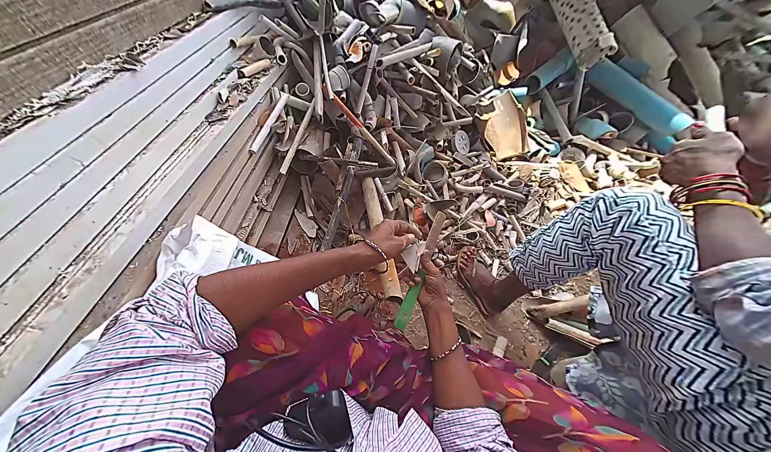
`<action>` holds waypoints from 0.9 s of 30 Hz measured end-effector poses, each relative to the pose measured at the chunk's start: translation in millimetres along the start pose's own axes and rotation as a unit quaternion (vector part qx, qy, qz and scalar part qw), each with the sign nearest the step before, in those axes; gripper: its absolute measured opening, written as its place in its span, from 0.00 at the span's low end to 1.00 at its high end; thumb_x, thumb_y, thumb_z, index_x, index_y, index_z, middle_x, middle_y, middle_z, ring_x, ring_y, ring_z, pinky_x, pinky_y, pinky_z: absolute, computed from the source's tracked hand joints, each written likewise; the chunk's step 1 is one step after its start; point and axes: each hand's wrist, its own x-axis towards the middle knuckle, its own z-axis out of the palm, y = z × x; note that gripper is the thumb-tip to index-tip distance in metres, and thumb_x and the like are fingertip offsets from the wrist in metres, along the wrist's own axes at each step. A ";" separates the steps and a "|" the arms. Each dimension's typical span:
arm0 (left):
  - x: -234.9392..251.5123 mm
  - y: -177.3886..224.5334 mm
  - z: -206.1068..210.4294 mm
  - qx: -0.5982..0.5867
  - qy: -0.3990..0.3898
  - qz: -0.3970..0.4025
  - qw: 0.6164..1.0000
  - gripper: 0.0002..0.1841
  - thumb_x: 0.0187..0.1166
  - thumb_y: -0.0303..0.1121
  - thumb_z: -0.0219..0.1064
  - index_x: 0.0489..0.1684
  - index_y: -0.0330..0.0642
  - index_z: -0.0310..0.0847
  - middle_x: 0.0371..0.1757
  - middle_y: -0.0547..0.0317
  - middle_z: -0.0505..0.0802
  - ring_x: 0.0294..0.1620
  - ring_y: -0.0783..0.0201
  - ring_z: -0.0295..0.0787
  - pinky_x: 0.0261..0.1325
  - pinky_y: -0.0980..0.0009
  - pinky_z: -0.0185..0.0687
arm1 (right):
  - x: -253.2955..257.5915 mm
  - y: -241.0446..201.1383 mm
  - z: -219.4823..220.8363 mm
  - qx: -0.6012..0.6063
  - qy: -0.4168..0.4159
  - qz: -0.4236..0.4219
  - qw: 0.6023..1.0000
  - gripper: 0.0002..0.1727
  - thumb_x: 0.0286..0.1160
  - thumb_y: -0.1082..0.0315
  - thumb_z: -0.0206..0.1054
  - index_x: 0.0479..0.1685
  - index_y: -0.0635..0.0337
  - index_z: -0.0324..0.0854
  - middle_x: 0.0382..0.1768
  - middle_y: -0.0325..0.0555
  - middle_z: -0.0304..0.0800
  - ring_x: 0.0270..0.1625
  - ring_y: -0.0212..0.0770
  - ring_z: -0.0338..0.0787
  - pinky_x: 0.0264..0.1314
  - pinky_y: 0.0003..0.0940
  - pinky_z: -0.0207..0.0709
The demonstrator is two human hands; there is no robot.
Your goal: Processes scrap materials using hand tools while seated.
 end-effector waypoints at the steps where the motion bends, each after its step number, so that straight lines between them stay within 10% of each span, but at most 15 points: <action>1: 0.7 -3.0 -2.9 0.037 0.003 0.041 0.998 0.13 0.88 0.24 0.59 0.64 0.30 0.82 0.55 0.44 0.91 0.45 0.66 0.88 0.53 0.66 0.84 | -0.3 -0.3 -0.1 0.001 -0.003 -0.001 1.000 0.22 0.97 0.62 0.37 0.32 0.53 0.71 0.09 0.33 0.72 0.06 0.24 0.69 0.10 0.16 0.65; 27: 0.2 -23.9 -0.6 0.234 0.096 0.328 0.910 0.12 0.69 0.21 0.77 0.49 0.27 0.90 0.50 0.38 0.93 0.45 0.53 0.93 0.54 0.63 0.89 | -8.5 -1.1 16.0 -0.003 -0.007 0.024 1.000 0.34 0.96 0.50 0.26 0.28 0.55 0.72 0.10 0.34 0.73 0.07 0.27 0.71 0.09 0.18 0.65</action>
